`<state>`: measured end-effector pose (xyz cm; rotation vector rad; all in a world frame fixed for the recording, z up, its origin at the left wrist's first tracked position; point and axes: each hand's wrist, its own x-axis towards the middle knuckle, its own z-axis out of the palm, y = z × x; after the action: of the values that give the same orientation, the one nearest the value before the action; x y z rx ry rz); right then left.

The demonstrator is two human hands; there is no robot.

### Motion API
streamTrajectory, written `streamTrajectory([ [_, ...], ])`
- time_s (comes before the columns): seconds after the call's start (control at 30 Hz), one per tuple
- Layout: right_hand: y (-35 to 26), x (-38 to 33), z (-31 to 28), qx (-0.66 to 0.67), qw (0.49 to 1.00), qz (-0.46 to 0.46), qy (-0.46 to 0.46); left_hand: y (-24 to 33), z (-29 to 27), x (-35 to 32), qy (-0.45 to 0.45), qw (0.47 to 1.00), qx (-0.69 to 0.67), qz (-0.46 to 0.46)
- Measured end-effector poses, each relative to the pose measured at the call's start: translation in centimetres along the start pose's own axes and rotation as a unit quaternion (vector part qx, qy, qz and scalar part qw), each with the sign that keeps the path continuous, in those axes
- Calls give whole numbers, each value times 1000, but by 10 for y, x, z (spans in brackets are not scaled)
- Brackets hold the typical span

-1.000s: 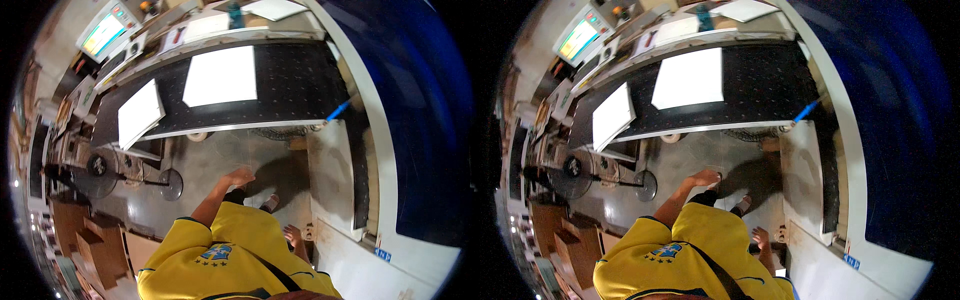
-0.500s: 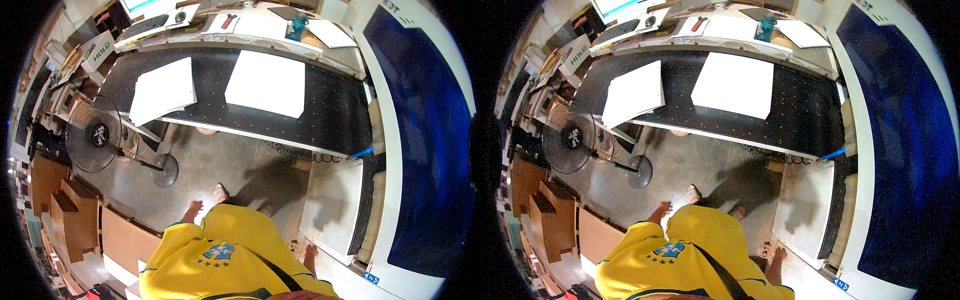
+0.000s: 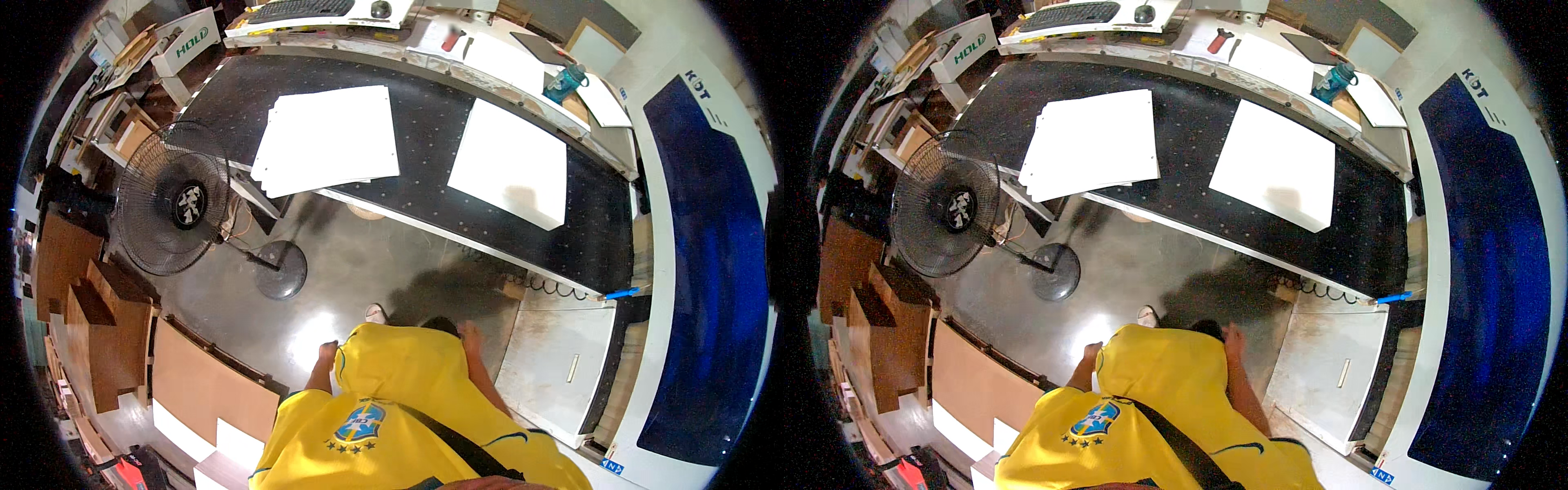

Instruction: The person cleans white square panels using an air nozzle, moves them between stacks, and wipes the surfaces by hand on a dark work table.

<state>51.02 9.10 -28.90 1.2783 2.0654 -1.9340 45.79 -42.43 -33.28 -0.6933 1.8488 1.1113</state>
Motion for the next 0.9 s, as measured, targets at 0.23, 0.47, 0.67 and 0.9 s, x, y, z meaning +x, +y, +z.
streamTrajectory([
  [0.23,-278,17,138,-61,927,-322,-182,128,-62,1,162,915,-308,206],
  [0.47,-411,49,220,-35,893,-403,-196,244,-140,-65,257,819,-382,342],
  [0.67,-455,110,289,-92,914,-371,-137,328,-209,-103,330,796,-323,391],
  [0.9,-484,168,353,-115,938,-267,-187,412,-279,-76,379,848,-150,339],
])
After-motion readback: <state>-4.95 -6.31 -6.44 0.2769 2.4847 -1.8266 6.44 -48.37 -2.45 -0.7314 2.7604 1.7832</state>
